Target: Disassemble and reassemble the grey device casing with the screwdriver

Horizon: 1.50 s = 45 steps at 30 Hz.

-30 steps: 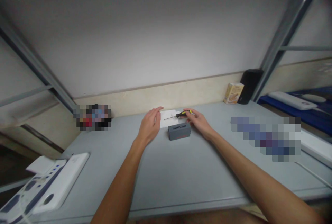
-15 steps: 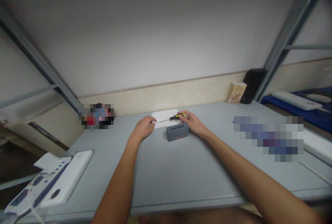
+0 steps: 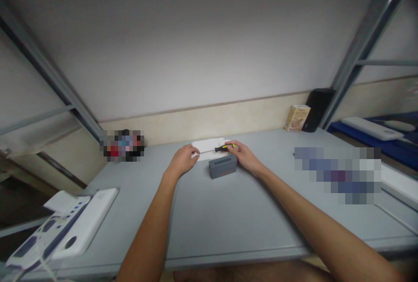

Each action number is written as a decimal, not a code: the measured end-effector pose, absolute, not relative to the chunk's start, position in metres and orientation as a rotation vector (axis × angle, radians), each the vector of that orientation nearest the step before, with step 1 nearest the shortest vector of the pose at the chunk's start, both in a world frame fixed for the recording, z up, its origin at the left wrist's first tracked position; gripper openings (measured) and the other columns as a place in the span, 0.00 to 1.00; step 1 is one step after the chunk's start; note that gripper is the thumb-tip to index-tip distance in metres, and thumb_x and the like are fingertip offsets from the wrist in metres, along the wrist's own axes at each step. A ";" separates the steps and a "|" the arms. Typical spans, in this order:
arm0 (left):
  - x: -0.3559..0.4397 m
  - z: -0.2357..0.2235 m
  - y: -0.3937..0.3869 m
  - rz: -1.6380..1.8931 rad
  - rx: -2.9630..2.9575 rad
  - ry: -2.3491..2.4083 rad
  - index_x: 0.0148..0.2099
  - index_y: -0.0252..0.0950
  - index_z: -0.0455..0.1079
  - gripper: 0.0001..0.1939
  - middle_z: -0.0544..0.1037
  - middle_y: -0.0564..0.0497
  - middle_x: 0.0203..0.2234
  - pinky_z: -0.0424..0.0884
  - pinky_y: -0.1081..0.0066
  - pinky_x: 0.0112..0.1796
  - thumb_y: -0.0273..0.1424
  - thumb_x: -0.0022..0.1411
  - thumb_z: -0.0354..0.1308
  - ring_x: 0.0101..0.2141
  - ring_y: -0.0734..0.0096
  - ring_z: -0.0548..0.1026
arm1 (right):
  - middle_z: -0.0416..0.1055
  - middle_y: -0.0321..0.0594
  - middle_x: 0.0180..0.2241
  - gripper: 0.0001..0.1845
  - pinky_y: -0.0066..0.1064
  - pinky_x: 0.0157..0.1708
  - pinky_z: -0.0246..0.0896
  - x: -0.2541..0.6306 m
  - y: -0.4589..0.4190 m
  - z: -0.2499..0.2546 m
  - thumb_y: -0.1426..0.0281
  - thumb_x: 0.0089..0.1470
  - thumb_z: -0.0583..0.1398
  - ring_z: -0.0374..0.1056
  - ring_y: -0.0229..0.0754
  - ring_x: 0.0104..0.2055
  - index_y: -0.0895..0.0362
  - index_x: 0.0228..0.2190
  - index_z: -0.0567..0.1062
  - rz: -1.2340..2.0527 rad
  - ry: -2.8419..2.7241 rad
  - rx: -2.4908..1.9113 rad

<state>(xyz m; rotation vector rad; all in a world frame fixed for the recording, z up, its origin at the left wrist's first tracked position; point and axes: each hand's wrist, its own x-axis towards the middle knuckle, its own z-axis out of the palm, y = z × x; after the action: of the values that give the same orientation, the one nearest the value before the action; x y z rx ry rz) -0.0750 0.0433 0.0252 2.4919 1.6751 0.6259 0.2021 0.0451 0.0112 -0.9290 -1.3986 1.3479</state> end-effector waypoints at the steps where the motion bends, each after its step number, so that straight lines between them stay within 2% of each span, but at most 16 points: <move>1: -0.074 0.025 0.043 0.646 2.486 1.659 0.46 0.37 0.79 0.10 0.79 0.45 0.40 0.69 0.66 0.47 0.32 0.66 0.58 0.42 0.61 0.76 | 0.82 0.44 0.36 0.27 0.31 0.30 0.63 0.203 0.045 0.011 0.50 0.51 0.66 0.73 0.42 0.31 0.55 0.46 0.74 1.344 -1.395 -0.935; 9: -0.071 0.024 0.047 0.770 2.439 1.581 0.41 0.35 0.80 0.10 0.80 0.46 0.37 0.69 0.69 0.41 0.31 0.66 0.57 0.38 0.65 0.75 | 0.82 0.43 0.36 0.29 0.31 0.31 0.63 0.206 0.043 0.011 0.48 0.51 0.66 0.72 0.41 0.30 0.55 0.47 0.74 1.351 -1.380 -0.916; 21: -0.070 0.026 0.048 0.847 2.439 1.507 0.41 0.36 0.80 0.08 0.81 0.46 0.38 0.68 0.69 0.42 0.28 0.65 0.59 0.38 0.64 0.76 | 0.81 0.41 0.36 0.31 0.30 0.29 0.58 0.211 0.047 0.004 0.47 0.52 0.65 0.66 0.37 0.26 0.56 0.48 0.73 1.305 -1.387 -0.927; 25: -0.068 0.026 0.048 0.852 2.450 1.467 0.41 0.36 0.80 0.07 0.80 0.46 0.38 0.68 0.68 0.43 0.27 0.65 0.59 0.39 0.63 0.76 | 0.77 0.37 0.29 0.31 0.28 0.27 0.55 0.215 0.043 0.007 0.47 0.54 0.64 0.63 0.35 0.24 0.57 0.49 0.73 1.240 -1.456 -0.925; 28: -0.063 0.027 0.047 0.858 2.464 1.413 0.40 0.36 0.80 0.07 0.81 0.47 0.37 0.68 0.67 0.45 0.27 0.65 0.60 0.40 0.62 0.76 | 0.78 0.38 0.30 0.30 0.28 0.26 0.54 0.219 0.041 0.012 0.48 0.56 0.62 0.62 0.35 0.24 0.57 0.50 0.73 1.173 -1.518 -0.933; 34: -0.044 0.044 0.037 0.934 2.378 1.242 0.41 0.37 0.81 0.09 0.81 0.47 0.37 0.68 0.66 0.44 0.34 0.67 0.60 0.39 0.64 0.74 | 0.79 0.41 0.31 0.24 0.30 0.26 0.59 0.233 0.030 0.039 0.50 0.59 0.60 0.62 0.37 0.24 0.56 0.46 0.74 0.941 -1.543 -0.931; 39: -0.042 0.067 0.023 0.986 2.178 1.242 0.59 0.38 0.73 0.20 0.78 0.46 0.45 0.68 0.68 0.42 0.41 0.71 0.55 0.39 0.67 0.72 | 0.79 0.42 0.32 0.22 0.29 0.25 0.59 0.244 0.011 0.069 0.52 0.61 0.59 0.62 0.36 0.24 0.56 0.47 0.74 0.860 -1.561 -0.888; 45: -0.054 0.073 0.016 0.577 1.927 0.993 0.54 0.35 0.74 0.22 0.79 0.46 0.42 0.68 0.68 0.45 0.44 0.66 0.61 0.42 0.65 0.74 | 0.77 0.40 0.30 0.20 0.29 0.23 0.55 0.253 -0.004 0.086 0.53 0.63 0.59 0.59 0.36 0.23 0.55 0.46 0.73 0.819 -1.632 -0.886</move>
<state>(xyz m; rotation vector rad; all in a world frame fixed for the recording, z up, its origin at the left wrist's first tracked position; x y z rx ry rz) -0.0538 0.0164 0.0728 1.9272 0.9926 0.5772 0.2532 -0.0042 0.0856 -0.8858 -1.6322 0.8194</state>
